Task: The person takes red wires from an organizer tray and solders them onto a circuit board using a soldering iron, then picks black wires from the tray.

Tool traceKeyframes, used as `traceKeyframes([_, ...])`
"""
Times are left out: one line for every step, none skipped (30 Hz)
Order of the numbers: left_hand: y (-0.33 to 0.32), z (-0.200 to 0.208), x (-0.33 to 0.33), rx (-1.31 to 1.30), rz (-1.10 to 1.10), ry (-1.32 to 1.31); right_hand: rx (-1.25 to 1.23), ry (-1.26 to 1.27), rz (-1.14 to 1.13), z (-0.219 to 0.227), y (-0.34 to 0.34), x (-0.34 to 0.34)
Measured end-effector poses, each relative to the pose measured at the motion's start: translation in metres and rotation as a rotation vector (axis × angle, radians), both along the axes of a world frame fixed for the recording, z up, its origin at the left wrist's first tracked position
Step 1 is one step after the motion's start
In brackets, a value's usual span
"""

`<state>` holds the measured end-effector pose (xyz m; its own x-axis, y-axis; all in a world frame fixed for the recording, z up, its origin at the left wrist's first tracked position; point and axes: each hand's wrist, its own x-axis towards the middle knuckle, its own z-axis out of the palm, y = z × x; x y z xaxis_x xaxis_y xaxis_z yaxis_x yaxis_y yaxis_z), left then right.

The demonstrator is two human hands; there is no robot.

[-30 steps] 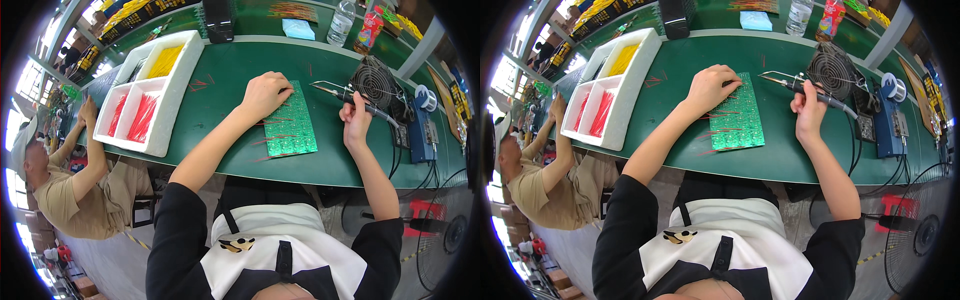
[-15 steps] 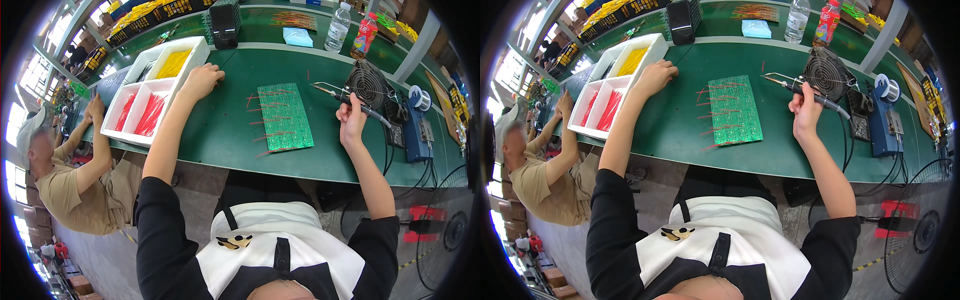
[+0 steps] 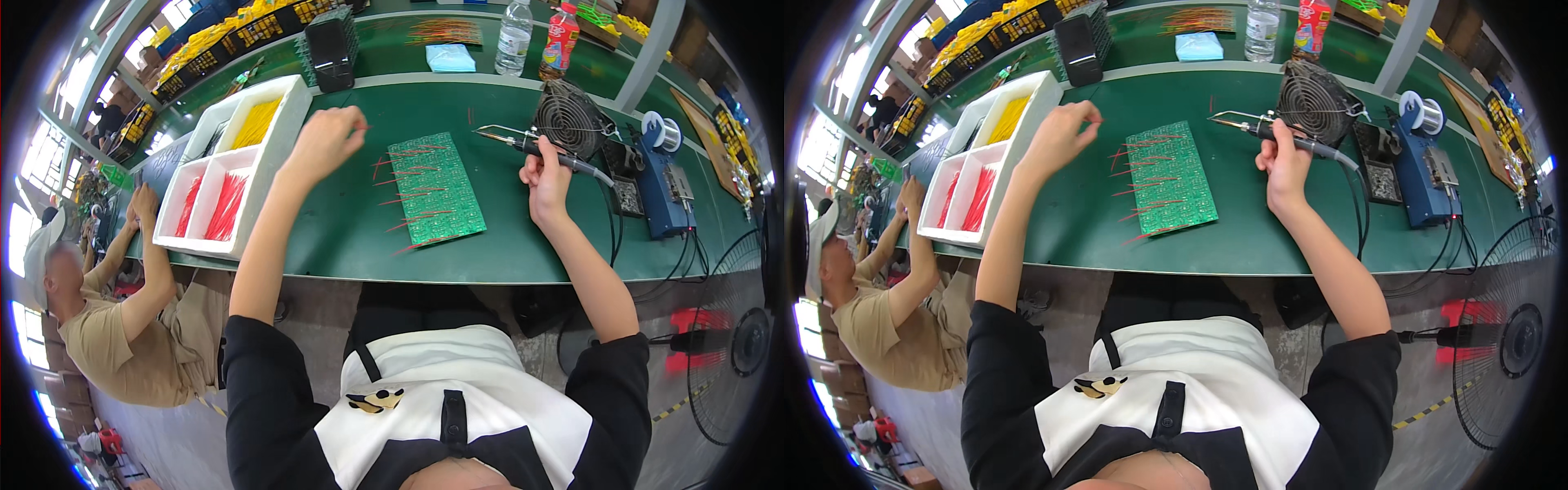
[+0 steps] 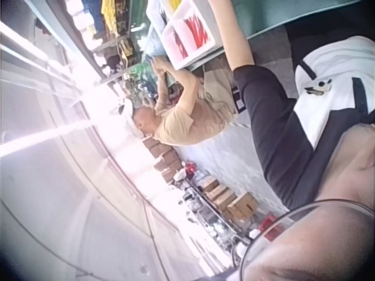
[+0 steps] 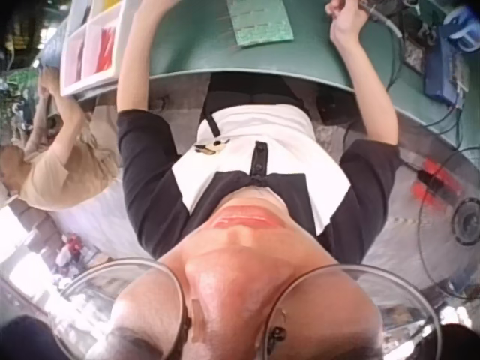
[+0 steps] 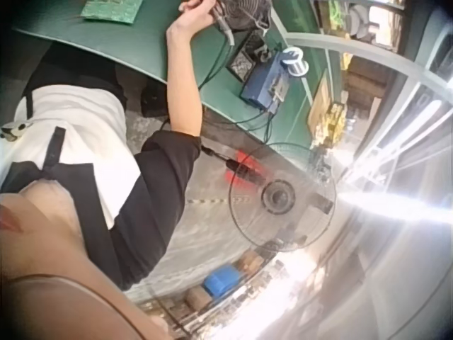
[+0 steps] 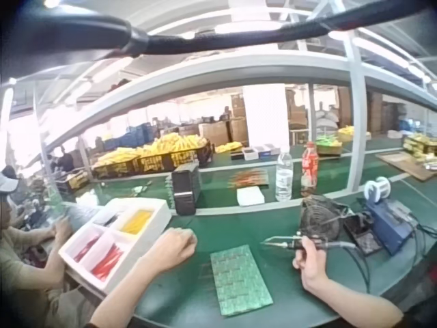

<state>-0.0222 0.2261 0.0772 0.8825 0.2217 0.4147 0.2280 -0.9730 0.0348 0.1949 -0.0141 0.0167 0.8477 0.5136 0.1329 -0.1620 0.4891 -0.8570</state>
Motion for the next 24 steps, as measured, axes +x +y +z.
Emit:
traceKeyframes([-0.021,0.004,0.011,-0.082,-0.120,-0.104,0.002,0.014,0.005,0.001,-0.002,0.000])
traceKeyframes([-0.038,0.005,0.019,-0.167,-0.145,-0.088,-0.011,0.019,-0.009,0.002,-0.003,-0.002])
traceKeyframes([-0.052,0.005,0.026,-0.254,-0.171,-0.071,-0.016,0.018,-0.018,0.002,-0.004,-0.002])
traceKeyframes([-0.062,0.003,0.029,-0.272,-0.146,0.013,-0.018,0.016,-0.016,0.002,-0.004,-0.002])
traceKeyframes([-0.068,-0.002,0.030,-0.290,-0.152,0.080,-0.020,0.014,-0.014,0.002,-0.003,-0.003])
traceKeyframes([-0.071,-0.011,0.029,-0.288,-0.150,0.096,-0.023,0.028,-0.021,0.003,-0.003,-0.004])
traceKeyframes([-0.073,-0.018,0.028,-0.287,-0.147,0.113,-0.024,0.030,-0.026,0.003,-0.003,-0.005])
traceKeyframes([-0.071,-0.021,0.028,-0.287,-0.150,0.116,-0.015,0.017,-0.012,0.003,-0.002,-0.005])
traceKeyframes([-0.068,-0.023,0.026,-0.298,-0.152,0.081,-0.006,0.006,0.001,0.003,-0.001,-0.005])
traceKeyframes([-0.067,-0.024,0.025,-0.310,-0.155,0.046,0.001,-0.010,0.008,0.003,-0.001,-0.004])
traceKeyframes([-0.066,-0.024,0.025,-0.312,-0.158,0.050,0.000,-0.006,0.004,0.002,-0.002,-0.004])
traceKeyframes([-0.064,-0.024,0.025,-0.317,-0.167,0.045,-0.007,0.002,0.009,0.003,-0.003,-0.005])
traceKeyframes([-0.062,-0.024,0.027,-0.323,-0.177,0.039,-0.014,0.009,0.013,0.003,-0.002,-0.004])
traceKeyframes([-0.061,-0.025,0.028,-0.322,-0.172,0.058,-0.015,0.012,0.009,0.003,-0.003,-0.003])
traceKeyframes([-0.059,-0.026,0.030,-0.324,-0.175,0.062,-0.011,0.005,0.006,0.003,-0.003,-0.002])
traceKeyframes([-0.057,-0.028,0.032,-0.344,-0.198,0.035,-0.005,-0.001,0.007,0.003,-0.004,-0.002])
traceKeyframes([-0.056,-0.030,0.033,-0.364,-0.220,0.008,-0.005,0.001,0.006,0.002,-0.003,-0.002])
traceKeyframes([-0.054,-0.031,0.033,-0.366,-0.221,0.011,0.001,0.001,0.001,0.000,-0.002,-0.002])
traceKeyframes([-0.054,-0.032,0.035,-0.377,-0.232,0.006,0.007,-0.003,-0.005,0.000,-0.002,-0.001])
traceKeyframes([-0.053,-0.032,0.037,-0.388,-0.242,0.001,0.005,-0.003,-0.007,0.001,-0.002,-0.001])
traceKeyframes([-0.053,-0.033,0.038,-0.390,-0.245,0.001,-0.006,0.001,0.003,0.001,-0.002,-0.001])
traceKeyframes([-0.054,-0.035,0.039,-0.325,-0.249,-0.025,-0.018,0.006,0.013,0.000,-0.002,-0.002])
traceKeyframes([-0.054,-0.036,0.039,-0.260,-0.253,-0.052,-0.022,0.007,0.012,0.001,-0.002,-0.002])
traceKeyframes([-0.054,-0.037,0.038,-0.265,-0.253,-0.051,-0.020,0.007,0.007,0.002,-0.002,-0.003])
